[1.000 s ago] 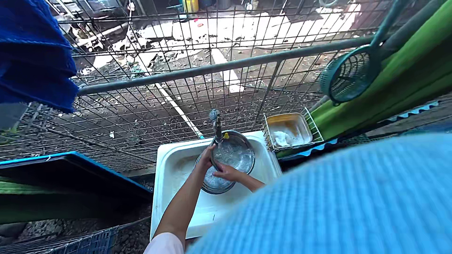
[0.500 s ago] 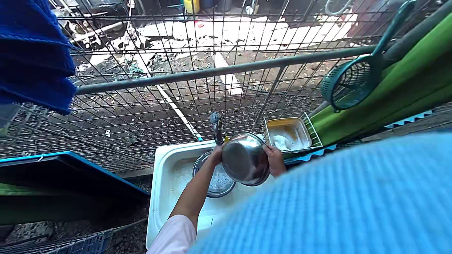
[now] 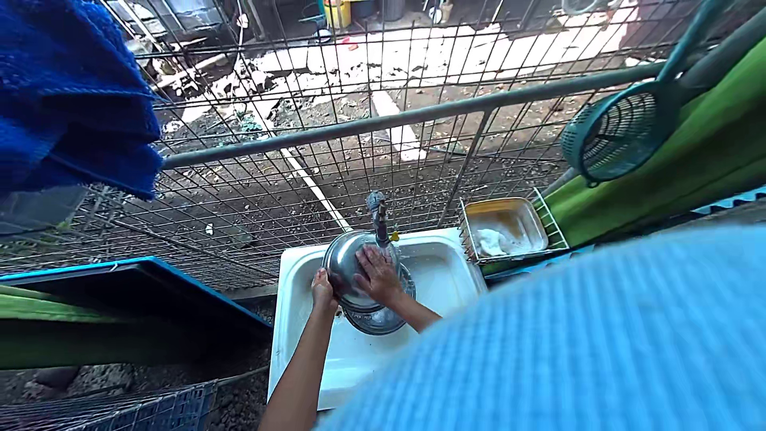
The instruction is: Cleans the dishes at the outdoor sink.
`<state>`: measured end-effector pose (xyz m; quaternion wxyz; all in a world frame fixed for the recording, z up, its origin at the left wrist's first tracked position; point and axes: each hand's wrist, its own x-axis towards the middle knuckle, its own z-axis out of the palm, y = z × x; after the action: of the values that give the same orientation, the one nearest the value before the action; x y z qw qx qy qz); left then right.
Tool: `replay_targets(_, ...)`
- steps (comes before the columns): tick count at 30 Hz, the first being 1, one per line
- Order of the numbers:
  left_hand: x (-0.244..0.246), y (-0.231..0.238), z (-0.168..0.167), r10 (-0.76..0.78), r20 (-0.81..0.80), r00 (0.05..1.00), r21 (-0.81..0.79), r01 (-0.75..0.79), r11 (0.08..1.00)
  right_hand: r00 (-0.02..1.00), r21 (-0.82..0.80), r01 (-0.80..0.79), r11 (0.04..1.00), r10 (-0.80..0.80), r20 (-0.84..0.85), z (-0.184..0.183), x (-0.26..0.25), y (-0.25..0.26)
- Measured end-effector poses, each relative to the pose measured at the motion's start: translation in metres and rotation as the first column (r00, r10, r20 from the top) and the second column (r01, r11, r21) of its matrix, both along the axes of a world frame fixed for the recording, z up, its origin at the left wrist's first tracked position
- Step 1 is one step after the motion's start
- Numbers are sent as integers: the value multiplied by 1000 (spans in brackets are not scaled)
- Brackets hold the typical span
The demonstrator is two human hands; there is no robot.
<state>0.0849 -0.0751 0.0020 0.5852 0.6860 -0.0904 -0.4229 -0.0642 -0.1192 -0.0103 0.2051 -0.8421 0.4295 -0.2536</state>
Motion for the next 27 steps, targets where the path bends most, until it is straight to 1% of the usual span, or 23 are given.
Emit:
replay_targets(1,2,8,11,23,-48,999,28,-21,999,999,140,29,990,-22,-48,11,-3,-12)
replay_targets(2,4,14,31,17,-158,987,106,0,994,995,304,85,949,-63,-82,21,-10,-27)
replay_targets(3,8,15,49,0,-337,941,187,67,980,990,462,141,875,-120,-75,25,-20,-44)
replay_targets(5,-1,9,-3,-29,-262,965,105,58,993,948,728,183,660,-314,47,20,-47,-72)
replay_targets(6,-8,3,-22,-57,-280,958,88,84,992,899,805,188,562,-429,90,18,-61,-78)
replay_targets(7,-16,-5,-29,-83,-323,943,104,122,987,843,845,203,494,-528,106,18,-76,-81)
replay_targets(8,-28,-15,-31,-116,-366,924,116,168,979,795,851,232,471,-596,113,21,-90,-83)
replay_targets(10,-51,-32,-37,-241,-402,883,102,305,947,735,814,297,500,-664,140,41,-114,-79)
replay_targets(11,-61,-40,-38,-335,-427,840,86,407,909,724,778,323,538,-671,163,53,-123,-74)
replay_targets(12,-69,-49,-33,-437,-466,769,71,525,848,726,733,347,585,-662,186,67,-130,-67)
replay_targets(13,-74,-57,-27,-536,-507,675,42,641,767,742,675,370,639,-640,199,80,-133,-57)
replay_targets(15,-74,-71,-18,-664,-554,503,-32,784,620,807,525,402,750,-561,185,100,-135,-30)
replay_targets(17,-65,-78,-10,-731,-548,407,-74,847,527,885,350,362,864,-437,163,105,-134,3)
replay_targets(18,-59,-80,-7,-740,-539,402,-54,860,507,926,220,308,926,-344,154,100,-133,19)
replay_targets(19,-53,-80,-8,-748,-513,422,-10,868,496,959,42,232,972,-236,157,85,-133,32)
replay_targets(20,-44,-78,-10,-755,-502,422,15,877,480,976,-119,141,983,-118,183,63,-134,41)
replay_targets(21,-35,-76,-13,-754,-509,415,21,882,471,978,-238,53,970,-1,211,35,-138,45)
replay_targets(22,-25,-70,-16,-735,-521,435,27,869,495,972,-283,-29,959,93,218,2,-144,44)
replay_targets(23,-17,-63,-17,-703,-518,488,34,833,553,973,-264,-90,960,141,181,-27,-151,41)
replay_targets(24,-12,-54,-17,-660,-503,558,33,775,631,989,-182,-123,976,136,63,-41,-155,36)
replay_targets(25,-8,-45,-18,-614,-490,619,15,710,704,986,-29,-115,993,110,-123,-34,-154,30)
replay_targets(26,-8,-36,-16,-581,-480,658,-19,654,756,935,214,-59,975,129,-330,-13,-146,20)
replay_targets(27,-12,-27,-13,-554,-468,688,-54,604,795,869,379,30,925,163,-468,1,-134,5)
